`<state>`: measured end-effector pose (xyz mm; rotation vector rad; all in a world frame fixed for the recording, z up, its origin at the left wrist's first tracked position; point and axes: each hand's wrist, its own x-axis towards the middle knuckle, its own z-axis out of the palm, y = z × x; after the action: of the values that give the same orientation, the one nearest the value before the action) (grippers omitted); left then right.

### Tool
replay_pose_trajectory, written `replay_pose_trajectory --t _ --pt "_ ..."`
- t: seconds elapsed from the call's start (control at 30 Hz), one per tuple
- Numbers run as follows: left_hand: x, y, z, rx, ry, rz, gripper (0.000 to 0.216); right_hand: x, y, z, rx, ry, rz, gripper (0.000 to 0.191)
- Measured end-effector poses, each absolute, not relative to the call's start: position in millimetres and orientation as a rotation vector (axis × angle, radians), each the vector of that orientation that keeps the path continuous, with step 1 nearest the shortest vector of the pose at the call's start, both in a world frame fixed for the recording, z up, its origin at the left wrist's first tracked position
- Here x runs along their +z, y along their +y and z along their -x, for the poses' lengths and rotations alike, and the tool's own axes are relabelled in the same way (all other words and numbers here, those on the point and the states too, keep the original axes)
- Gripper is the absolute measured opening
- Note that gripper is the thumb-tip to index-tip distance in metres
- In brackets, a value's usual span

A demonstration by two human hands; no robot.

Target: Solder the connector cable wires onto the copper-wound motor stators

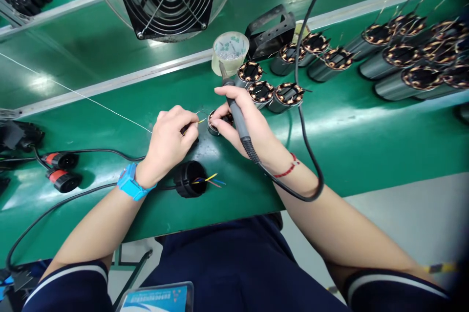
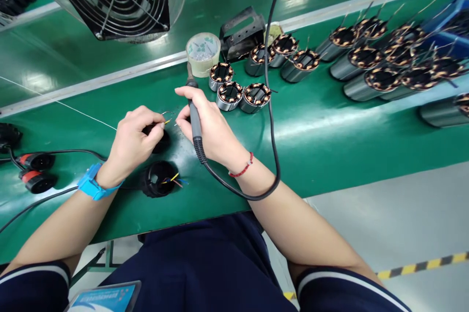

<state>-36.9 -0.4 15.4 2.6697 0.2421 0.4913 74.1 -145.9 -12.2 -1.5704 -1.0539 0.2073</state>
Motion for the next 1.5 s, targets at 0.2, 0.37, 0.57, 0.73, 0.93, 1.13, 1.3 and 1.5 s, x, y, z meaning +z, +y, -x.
replay_pose_trajectory --t 0.2,0.37,0.57,0.73,0.93,1.13,1.3,1.5 --pt "16.6 -0.8 35.8 0.505 0.246 -2.679 0.013 -16.9 -131.4 -68.9 0.067 -0.979 1.694 0.044" --pt "16.6 -3.3 35.3 0.499 0.228 -2.713 0.013 -3.3 -152.4 -67.1 -0.078 -0.997 1.686 0.039" --pt "14.1 -6.6 32.0 0.543 0.209 -2.778 0.014 2.6 -195.6 -50.5 -0.179 -0.933 1.653 0.035" --pt "14.0 -8.9 30.7 0.573 0.183 -2.808 0.015 -22.1 -206.6 -37.6 -0.249 -0.859 1.534 0.026" --pt "16.2 -9.3 29.4 0.591 0.162 -2.788 0.014 -31.1 -205.3 -34.8 -0.22 -0.909 1.518 0.021" --pt "17.9 -9.3 28.5 0.457 0.263 -2.733 0.016 -29.2 -206.8 -33.3 -0.183 -0.899 1.573 0.018" --pt "19.5 -10.2 29.0 0.464 0.274 -2.776 0.015 -29.2 -205.7 -33.1 -0.175 -0.899 1.52 0.021" --pt "19.0 -10.5 30.9 0.443 0.26 -2.776 0.015 -30.4 -204.6 -34.1 -0.158 -0.898 1.512 0.02"
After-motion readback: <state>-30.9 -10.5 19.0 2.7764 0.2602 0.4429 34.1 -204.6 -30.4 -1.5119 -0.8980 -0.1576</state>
